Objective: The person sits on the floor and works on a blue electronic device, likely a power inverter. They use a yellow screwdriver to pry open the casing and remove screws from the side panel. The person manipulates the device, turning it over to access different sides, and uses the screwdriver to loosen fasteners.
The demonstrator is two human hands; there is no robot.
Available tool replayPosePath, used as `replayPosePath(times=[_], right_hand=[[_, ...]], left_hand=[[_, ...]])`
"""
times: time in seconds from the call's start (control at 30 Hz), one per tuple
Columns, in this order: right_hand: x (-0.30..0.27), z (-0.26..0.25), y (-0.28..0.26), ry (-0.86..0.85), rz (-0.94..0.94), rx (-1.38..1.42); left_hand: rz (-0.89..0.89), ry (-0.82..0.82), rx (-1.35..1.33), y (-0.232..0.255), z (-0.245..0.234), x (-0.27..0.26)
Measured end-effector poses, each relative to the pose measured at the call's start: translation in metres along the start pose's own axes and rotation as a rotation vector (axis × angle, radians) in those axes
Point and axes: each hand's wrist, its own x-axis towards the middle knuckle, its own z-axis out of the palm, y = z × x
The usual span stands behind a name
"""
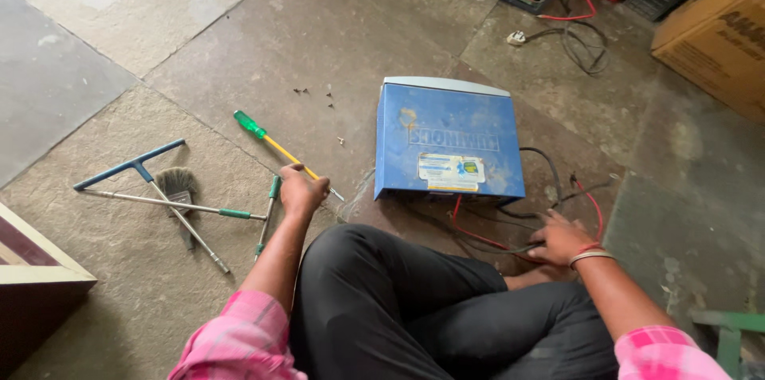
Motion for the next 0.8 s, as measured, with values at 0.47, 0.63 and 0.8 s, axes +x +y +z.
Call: replayPosePath(times=[0.47,0.63,0.8], right_hand=[[-0.203,-0.180,-0.150,0.369,-0.513,1.342],[-0.252,-0.234,-0.183,0.469,-0.423,1.447],[-0.324,-0.249,-0.174,0.925,-0.492,0.650]], left_hand=[[0.313,-0.782,-0.812,0.146,-0.069,-0.297],[0.709,-0.928,-0.342,0.183,-0.065,-0.368],[0.673,-0.657,-0.856,0.253,-0.116,-0.342]])
